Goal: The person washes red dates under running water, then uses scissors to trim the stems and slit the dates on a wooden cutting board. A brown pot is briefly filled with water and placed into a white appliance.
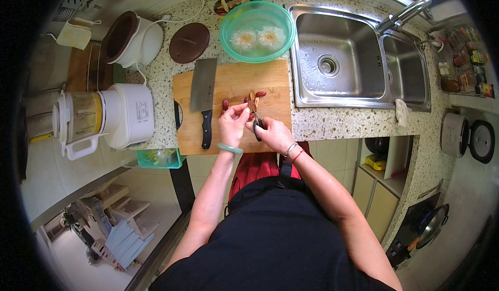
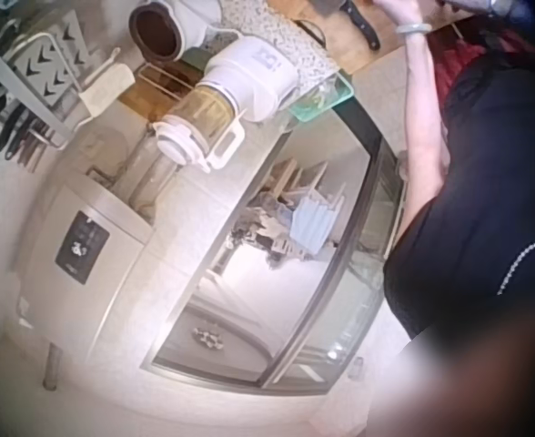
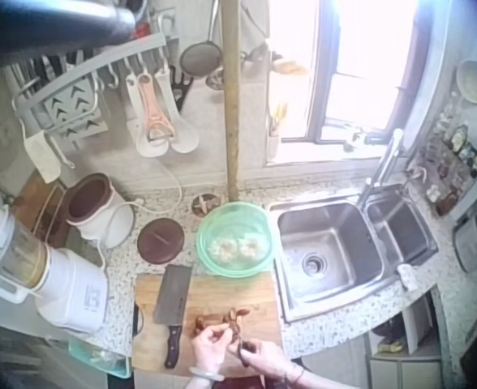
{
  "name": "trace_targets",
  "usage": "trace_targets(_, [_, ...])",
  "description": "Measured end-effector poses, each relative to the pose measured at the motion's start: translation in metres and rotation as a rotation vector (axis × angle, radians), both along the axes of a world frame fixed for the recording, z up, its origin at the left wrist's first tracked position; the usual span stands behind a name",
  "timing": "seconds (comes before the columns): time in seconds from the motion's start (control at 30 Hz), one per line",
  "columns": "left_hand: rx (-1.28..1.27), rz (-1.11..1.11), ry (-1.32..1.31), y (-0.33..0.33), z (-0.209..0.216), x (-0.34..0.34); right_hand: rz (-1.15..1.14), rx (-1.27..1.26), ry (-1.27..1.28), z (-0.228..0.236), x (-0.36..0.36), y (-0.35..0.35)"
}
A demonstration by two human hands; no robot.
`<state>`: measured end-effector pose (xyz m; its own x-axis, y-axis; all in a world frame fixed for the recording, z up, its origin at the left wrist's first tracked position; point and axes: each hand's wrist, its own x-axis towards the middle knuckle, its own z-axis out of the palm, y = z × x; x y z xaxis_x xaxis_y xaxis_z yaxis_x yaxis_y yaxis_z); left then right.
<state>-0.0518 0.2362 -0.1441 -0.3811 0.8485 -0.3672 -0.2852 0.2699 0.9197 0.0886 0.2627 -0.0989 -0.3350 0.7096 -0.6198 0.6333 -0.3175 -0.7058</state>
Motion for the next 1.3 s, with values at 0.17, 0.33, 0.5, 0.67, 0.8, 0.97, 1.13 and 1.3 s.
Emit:
trace_targets(0.17, [-0.01,0.006,-0.004,0.0,0.0,-0.001,0.011,0.017,-0.004,-0.011,0.004,0.0])
trace_targets(0.33, [-0.04,0.019,-0.016,-0.005,-0.007,-0.003,0.03,-0.012,-0.045,-0.003,0.002,0.001])
trace_targets(0.5, [-0.081,0.002,-0.005,-0.008,-0.014,-0.005,0.083,0.041,-0.085,-0.012,0.004,0.001])
trace_targets(0.67, [-0.112,0.0,-0.002,-0.01,-0.017,-0.006,0.119,-0.022,-0.084,-0.018,0.006,0.003])
trace_targets(0.8, [-0.114,-0.031,0.042,-0.007,-0.017,-0.006,0.03,-0.03,-0.018,-0.028,0.005,-0.001])
trace_targets(0.97, [-0.095,-0.053,0.097,-0.008,-0.018,-0.005,-0.067,-0.2,0.059,-0.028,0.003,-0.001])
trace_targets(1.13, [-0.089,-0.032,-0.016,-0.009,-0.016,-0.007,-0.056,-0.174,0.055,-0.017,0.002,0.0])
trace_targets(1.3, [-0.112,-0.028,-0.044,-0.009,-0.016,-0.009,0.012,-0.115,0.011,-0.021,0.003,0.003])
